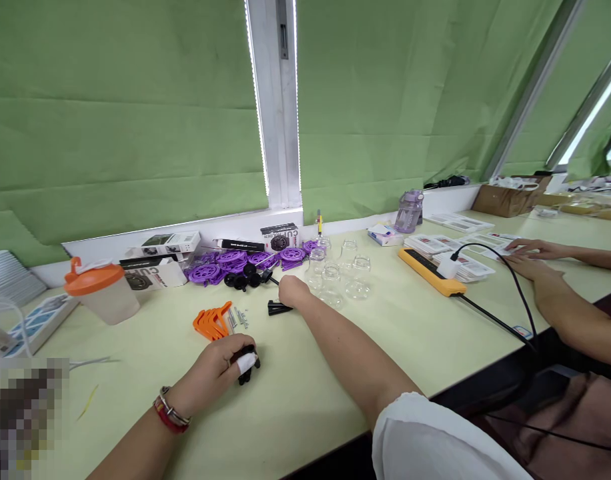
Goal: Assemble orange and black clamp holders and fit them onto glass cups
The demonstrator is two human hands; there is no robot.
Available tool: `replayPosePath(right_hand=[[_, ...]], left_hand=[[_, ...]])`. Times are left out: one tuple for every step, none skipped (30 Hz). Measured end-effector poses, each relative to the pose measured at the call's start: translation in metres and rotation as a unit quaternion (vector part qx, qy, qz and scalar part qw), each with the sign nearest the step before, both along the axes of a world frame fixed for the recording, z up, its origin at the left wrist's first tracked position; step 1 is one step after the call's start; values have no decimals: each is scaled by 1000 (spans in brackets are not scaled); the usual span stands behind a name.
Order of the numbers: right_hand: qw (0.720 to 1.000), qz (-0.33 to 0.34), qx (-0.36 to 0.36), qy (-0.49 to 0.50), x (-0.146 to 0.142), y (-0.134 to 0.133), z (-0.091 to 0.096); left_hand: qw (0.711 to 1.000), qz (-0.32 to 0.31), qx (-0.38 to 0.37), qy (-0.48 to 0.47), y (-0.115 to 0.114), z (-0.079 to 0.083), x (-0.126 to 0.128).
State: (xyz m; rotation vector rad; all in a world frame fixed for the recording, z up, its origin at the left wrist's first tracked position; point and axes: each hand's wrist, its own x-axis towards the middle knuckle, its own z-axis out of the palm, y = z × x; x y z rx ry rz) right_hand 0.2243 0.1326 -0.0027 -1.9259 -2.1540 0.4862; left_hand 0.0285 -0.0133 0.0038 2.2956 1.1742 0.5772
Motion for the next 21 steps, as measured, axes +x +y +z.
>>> replayPosePath(right_hand=[[1000, 1, 3, 3, 1, -1, 0], [1000, 2, 7, 7, 1, -2, 0], [1000, 3, 11, 12, 2, -3, 1], [1000, 4, 16, 17, 3, -4, 1], [1000, 6, 21, 22, 4, -6, 2], [999, 8, 26, 29, 5, -8, 3], [999, 12, 32, 35, 5, -10, 4], [998, 17, 36, 44, 6, -13, 5], [998, 25, 39, 52, 7, -17, 6], [997, 34, 42, 58, 7, -21, 8], [995, 49, 43, 73, 7, -28, 9], [992, 67, 44, 93, 7, -35, 9], [988, 87, 46, 117, 6, -44, 9], [973, 123, 48, 191, 6, -55, 9], [954, 149, 46, 255, 5, -65, 9], [935, 176, 50, 304, 4, -76, 8], [918, 199, 55, 339, 3, -87, 8], [904, 219, 61, 363, 2, -96, 8], [894, 236, 62, 376, 1, -104, 8], [889, 250, 64, 379, 0, -110, 8], [885, 268, 66, 375, -1, -114, 8]], left_hand=[[1000, 1, 1, 0, 0, 0, 0], [1000, 3, 1, -1, 0, -1, 0], [1000, 5, 0, -1, 0, -1, 0], [1000, 7, -1, -1, 0, -1, 0], [1000, 9, -2, -1, 0, -1, 1], [1000, 9, -4, -2, 0, -1, 1], [1000, 10, -4, -3, 0, -2, 1], [1000, 10, -5, -5, 0, -2, 1], [1000, 9, -6, -8, -1, -2, 1], [1000, 9, -8, -11, -1, -2, 1], [1000, 9, -9, -13, -1, -2, 1], [1000, 9, -11, -15, -1, -2, 1], [1000, 8, -13, -16, 0, -2, 1], [1000, 8, -14, -17, 0, -2, 1], [1000, 8, -16, -18, 0, -3, 1], [1000, 7, -17, -19, 0, -3, 1], [1000, 5, -18, -22, 0, -4, 1], [1000, 2, -18, -25, 1, -4, 2], [999, 1, -16, -29, 1, -5, 2], [999, -1, -14, -33, 1, -6, 2], [999, -1, -12, -36, 2, -7, 2]])
